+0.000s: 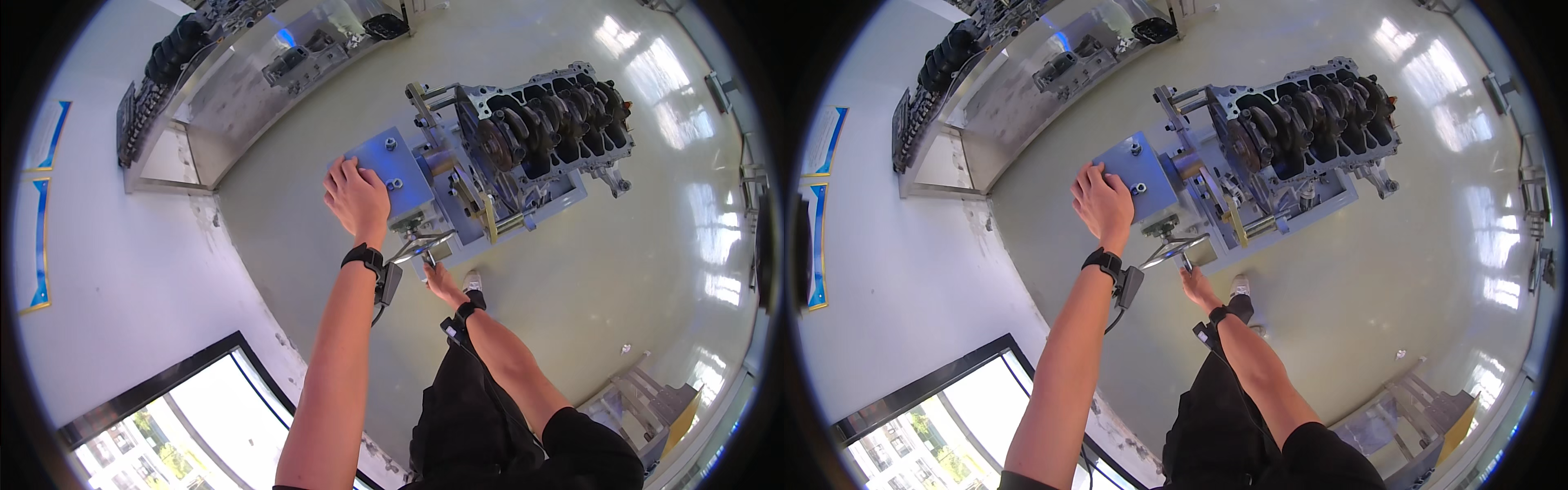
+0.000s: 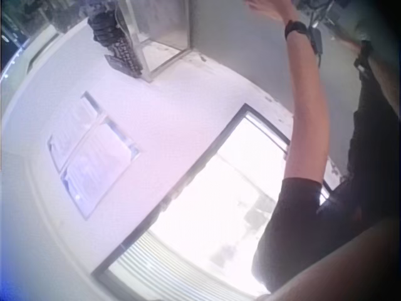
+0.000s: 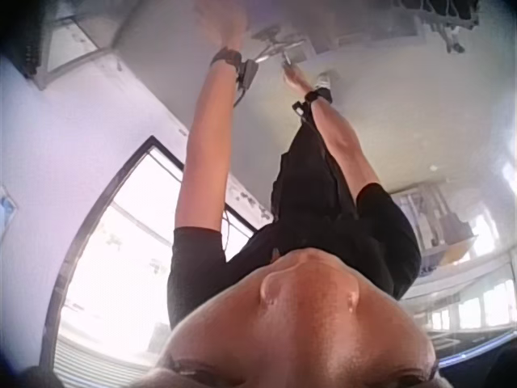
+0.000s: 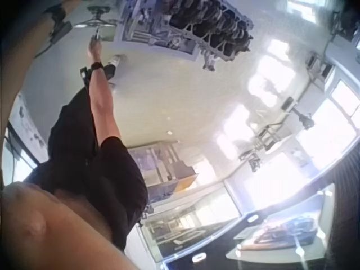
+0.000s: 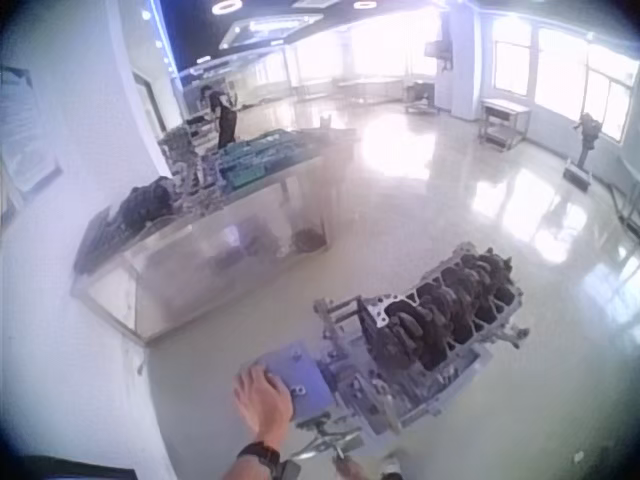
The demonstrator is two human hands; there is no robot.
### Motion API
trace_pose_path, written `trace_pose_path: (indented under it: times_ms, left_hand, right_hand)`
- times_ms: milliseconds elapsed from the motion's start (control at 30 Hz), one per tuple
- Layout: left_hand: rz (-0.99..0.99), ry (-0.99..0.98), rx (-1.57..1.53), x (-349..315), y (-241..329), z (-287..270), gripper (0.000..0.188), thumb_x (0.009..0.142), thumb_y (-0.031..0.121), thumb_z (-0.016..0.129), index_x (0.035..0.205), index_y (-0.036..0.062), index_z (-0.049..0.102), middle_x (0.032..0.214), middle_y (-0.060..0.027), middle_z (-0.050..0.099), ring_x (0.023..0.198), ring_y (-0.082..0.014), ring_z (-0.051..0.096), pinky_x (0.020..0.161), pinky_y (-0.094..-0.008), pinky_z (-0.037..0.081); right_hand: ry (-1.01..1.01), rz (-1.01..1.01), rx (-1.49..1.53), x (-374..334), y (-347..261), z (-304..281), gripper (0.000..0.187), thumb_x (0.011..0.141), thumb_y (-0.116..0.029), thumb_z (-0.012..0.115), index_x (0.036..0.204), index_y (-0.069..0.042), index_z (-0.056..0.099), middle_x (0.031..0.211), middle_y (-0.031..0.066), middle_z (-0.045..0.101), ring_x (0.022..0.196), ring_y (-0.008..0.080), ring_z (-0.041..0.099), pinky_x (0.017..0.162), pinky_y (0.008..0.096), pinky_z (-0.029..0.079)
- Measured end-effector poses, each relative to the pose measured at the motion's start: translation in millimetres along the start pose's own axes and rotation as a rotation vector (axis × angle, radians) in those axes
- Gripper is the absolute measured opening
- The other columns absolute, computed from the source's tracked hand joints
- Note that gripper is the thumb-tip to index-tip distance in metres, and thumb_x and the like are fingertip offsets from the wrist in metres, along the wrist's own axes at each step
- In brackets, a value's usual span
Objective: Loosen bolts and manipulate engine block components on a stand.
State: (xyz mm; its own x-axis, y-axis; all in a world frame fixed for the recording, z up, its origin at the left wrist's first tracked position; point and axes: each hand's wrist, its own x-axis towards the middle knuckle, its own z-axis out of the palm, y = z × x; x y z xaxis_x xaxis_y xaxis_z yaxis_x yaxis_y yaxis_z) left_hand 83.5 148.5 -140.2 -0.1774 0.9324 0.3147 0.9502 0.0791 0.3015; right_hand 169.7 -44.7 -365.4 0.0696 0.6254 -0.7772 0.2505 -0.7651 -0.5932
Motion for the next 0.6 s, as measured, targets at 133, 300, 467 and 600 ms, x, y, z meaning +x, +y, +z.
trace_pose_path:
  times_ms: [133,300,467,600]
  left_hand:
    - [0.009,0.014,-0.003,0.6,-10.0,0.2,0.021,0.082,0.016,0.048,0.101,0.0094,0.054,0.119,-0.0045,0.047,0.114,-0.0241,0.041,0.087,-0.0412,0.036]
    - [0.006,-0.007,0.030,-1.2,-5.1,-0.7,0.022,0.084,0.018,0.046,0.103,0.0099,0.052,0.120,-0.0045,0.046,0.114,-0.0244,0.040,0.088,-0.0406,0.035]
    - [-0.016,-0.050,-0.004,-1.4,-2.9,0.7,0.022,0.084,0.019,0.046,0.103,0.0098,0.052,0.120,-0.0048,0.046,0.115,-0.0242,0.040,0.089,-0.0406,0.034]
    - [0.015,0.005,0.034,-1.2,-11.5,-1.2,0.021,0.084,0.019,0.046,0.101,0.0094,0.052,0.120,-0.0046,0.047,0.114,-0.0248,0.041,0.088,-0.0410,0.035]
  right_hand:
    - [-0.086,0.008,0.042,-12.9,-12.7,-6.3,0.060,0.088,-0.053,0.038,0.084,0.005,0.052,0.065,0.0133,0.056,0.056,0.0236,0.060,0.052,0.0356,0.050]
    - [-0.104,0.033,0.079,-3.8,-5.5,-9.4,0.066,0.087,-0.058,0.037,0.080,0.006,0.055,0.059,0.0117,0.053,0.048,0.0212,0.057,0.047,0.0345,0.050]
    - [-0.114,-0.002,0.154,-6.8,0.5,-9.6,0.068,0.086,-0.060,0.034,0.083,0.005,0.054,0.055,0.0098,0.051,0.047,0.0195,0.056,0.043,0.0346,0.048]
    - [-0.140,-0.037,0.114,-14.5,-0.4,-4.1,0.066,0.087,-0.059,0.035,0.082,0.004,0.054,0.057,0.0115,0.052,0.047,0.0201,0.056,0.044,0.0358,0.048]
